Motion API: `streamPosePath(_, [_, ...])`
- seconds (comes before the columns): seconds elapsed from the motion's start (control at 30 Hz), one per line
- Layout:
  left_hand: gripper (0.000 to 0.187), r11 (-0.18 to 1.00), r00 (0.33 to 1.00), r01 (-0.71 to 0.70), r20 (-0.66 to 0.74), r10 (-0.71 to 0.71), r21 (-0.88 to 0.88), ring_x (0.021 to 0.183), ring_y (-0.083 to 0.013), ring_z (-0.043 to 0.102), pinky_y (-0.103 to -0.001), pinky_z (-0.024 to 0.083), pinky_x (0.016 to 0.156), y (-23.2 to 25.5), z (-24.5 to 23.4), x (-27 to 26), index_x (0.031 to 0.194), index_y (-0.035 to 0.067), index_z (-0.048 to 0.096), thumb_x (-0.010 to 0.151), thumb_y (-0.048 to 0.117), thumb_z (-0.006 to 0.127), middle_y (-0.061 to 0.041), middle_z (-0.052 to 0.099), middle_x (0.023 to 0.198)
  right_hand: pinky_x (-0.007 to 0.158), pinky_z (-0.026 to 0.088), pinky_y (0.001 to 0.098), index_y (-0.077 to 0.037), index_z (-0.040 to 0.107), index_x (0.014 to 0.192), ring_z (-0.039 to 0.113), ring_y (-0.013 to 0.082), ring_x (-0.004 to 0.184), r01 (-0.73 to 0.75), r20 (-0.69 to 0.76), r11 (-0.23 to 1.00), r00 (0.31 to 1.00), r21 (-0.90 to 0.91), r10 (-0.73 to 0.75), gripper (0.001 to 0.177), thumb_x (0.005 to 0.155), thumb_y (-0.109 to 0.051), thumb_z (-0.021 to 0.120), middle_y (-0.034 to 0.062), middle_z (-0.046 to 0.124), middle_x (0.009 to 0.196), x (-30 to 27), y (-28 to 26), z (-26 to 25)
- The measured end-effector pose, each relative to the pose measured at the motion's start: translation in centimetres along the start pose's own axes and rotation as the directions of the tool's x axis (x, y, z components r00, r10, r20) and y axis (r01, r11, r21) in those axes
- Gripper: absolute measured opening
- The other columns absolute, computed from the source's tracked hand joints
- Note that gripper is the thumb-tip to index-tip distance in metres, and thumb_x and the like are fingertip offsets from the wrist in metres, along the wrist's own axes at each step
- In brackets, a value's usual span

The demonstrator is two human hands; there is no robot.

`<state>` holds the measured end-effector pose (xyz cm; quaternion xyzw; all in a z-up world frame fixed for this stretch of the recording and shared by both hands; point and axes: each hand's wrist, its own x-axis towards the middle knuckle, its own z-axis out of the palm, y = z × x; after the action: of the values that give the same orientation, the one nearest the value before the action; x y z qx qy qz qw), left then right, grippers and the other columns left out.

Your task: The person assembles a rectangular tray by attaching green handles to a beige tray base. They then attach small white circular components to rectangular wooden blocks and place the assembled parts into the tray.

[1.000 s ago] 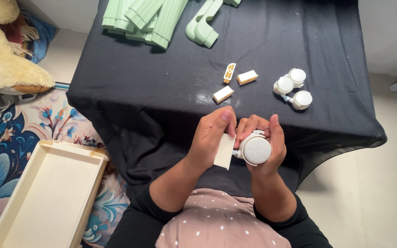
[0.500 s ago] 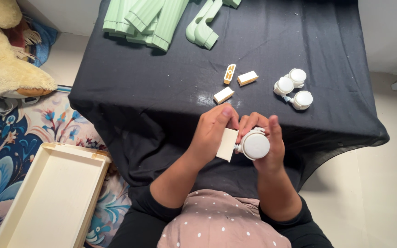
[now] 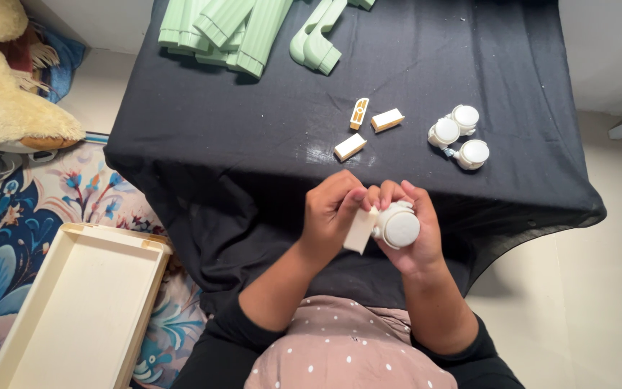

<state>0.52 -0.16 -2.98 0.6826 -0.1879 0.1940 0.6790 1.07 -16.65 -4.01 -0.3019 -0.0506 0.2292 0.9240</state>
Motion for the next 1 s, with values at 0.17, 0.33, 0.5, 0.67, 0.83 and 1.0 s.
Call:
streamPosePath(0.17, [0.039, 0.611, 0.860, 0.511, 0.352, -0.370, -0.605, 0.108, -0.0179, 0.061, -0.031, 0.052, 0.097, -1.4, 1.1, -0.4, 0.131, 0.001, 0.058, 0.113, 0.030, 0.038, -0.010, 0.061, 0.115, 0.070, 0.052, 0.0334, -0.004, 0.055, 0.082, 0.064, 0.0215, 0.075, 0.017, 0.006, 0.999, 1.000, -0.049, -0.016, 0.048, 0.110, -0.040, 0.040, 0.0091, 0.055, 0.089, -0.1, 0.4, -0.4])
streamPosePath(0.33, [0.058, 0.210, 0.708, 0.678, 0.548, -0.445, -0.705, 0.120, -0.0249, 0.063, -0.040, 0.055, 0.105, -2.0, 0.5, 0.7, 0.144, -0.006, 0.048, 0.107, 0.037, 0.036, -0.014, 0.062, 0.122, 0.076, 0.053, 0.0342, -0.003, 0.055, 0.082, 0.064, 0.0214, 0.078, 0.079, -0.005, 0.988, 0.997, -0.132, -0.081, 0.047, 0.109, -0.039, 0.041, 0.0124, 0.060, 0.101, 0.2, 0.5, -0.4])
streamPosePath(0.5, [0.076, 0.249, 0.636, 0.746, 0.552, -0.539, -0.617, 0.115, -0.0267, 0.061, -0.040, 0.052, 0.094, -0.8, 1.4, 1.4, 0.154, 0.003, 0.044, 0.105, 0.060, 0.033, -0.014, 0.058, 0.113, 0.103, 0.050, 0.0335, 0.000, 0.054, 0.082, 0.064, 0.0231, 0.111, 0.317, 0.065, 0.843, 0.945, -0.434, -0.322, 0.051, 0.108, -0.040, 0.035, 0.0259, 0.063, 0.134, -0.4, 0.8, -0.1])
streamPosePath(0.67, [0.095, 0.190, 0.563, 0.791, 0.571, -0.597, -0.582, 0.121, -0.0247, 0.062, -0.041, 0.055, 0.096, 0.5, 1.6, 1.9, 0.150, 0.005, 0.047, 0.094, 0.078, 0.020, -0.015, 0.064, 0.129, 0.100, 0.049, 0.0403, -0.001, 0.052, 0.083, 0.065, 0.0326, 0.107, 0.371, 0.160, 0.859, 0.929, -0.352, -0.335, 0.054, 0.106, -0.046, 0.034, 0.0318, 0.065, 0.131, -0.4, 0.7, -0.1])
streamPosePath(0.83, [0.102, 0.198, 0.507, 0.821, 0.526, -0.683, -0.535, 0.105, -0.0238, 0.067, -0.042, 0.059, 0.081, -0.6, 2.2, 1.1, 0.129, 0.007, 0.063, 0.085, 0.085, 0.013, -0.013, 0.068, 0.112, 0.101, 0.049, 0.0406, -0.001, 0.052, 0.082, 0.063, 0.0331, 0.107, 0.353, 0.199, 0.856, 0.934, -0.379, -0.297, 0.058, 0.100, -0.053, 0.035, 0.0268, 0.066, 0.117, 0.0, 0.1, -0.7])
streamPosePath(1.0, [0.089, 0.266, 0.581, 0.750, 0.409, -0.704, -0.606, 0.078, -0.0186, 0.060, -0.036, 0.054, 0.067, -2.0, 3.2, 0.4, 0.086, 0.007, 0.056, 0.096, 0.086, 0.016, -0.009, 0.062, 0.083, 0.083, 0.043, 0.0311, -0.003, 0.050, 0.085, 0.051, 0.0202, 0.085, 0.392, 0.230, 0.852, 0.916, -0.346, -0.328, 0.053, 0.099, -0.052, 0.037, 0.0117, 0.056, 0.087, 0.4, 0.3, -1.6])
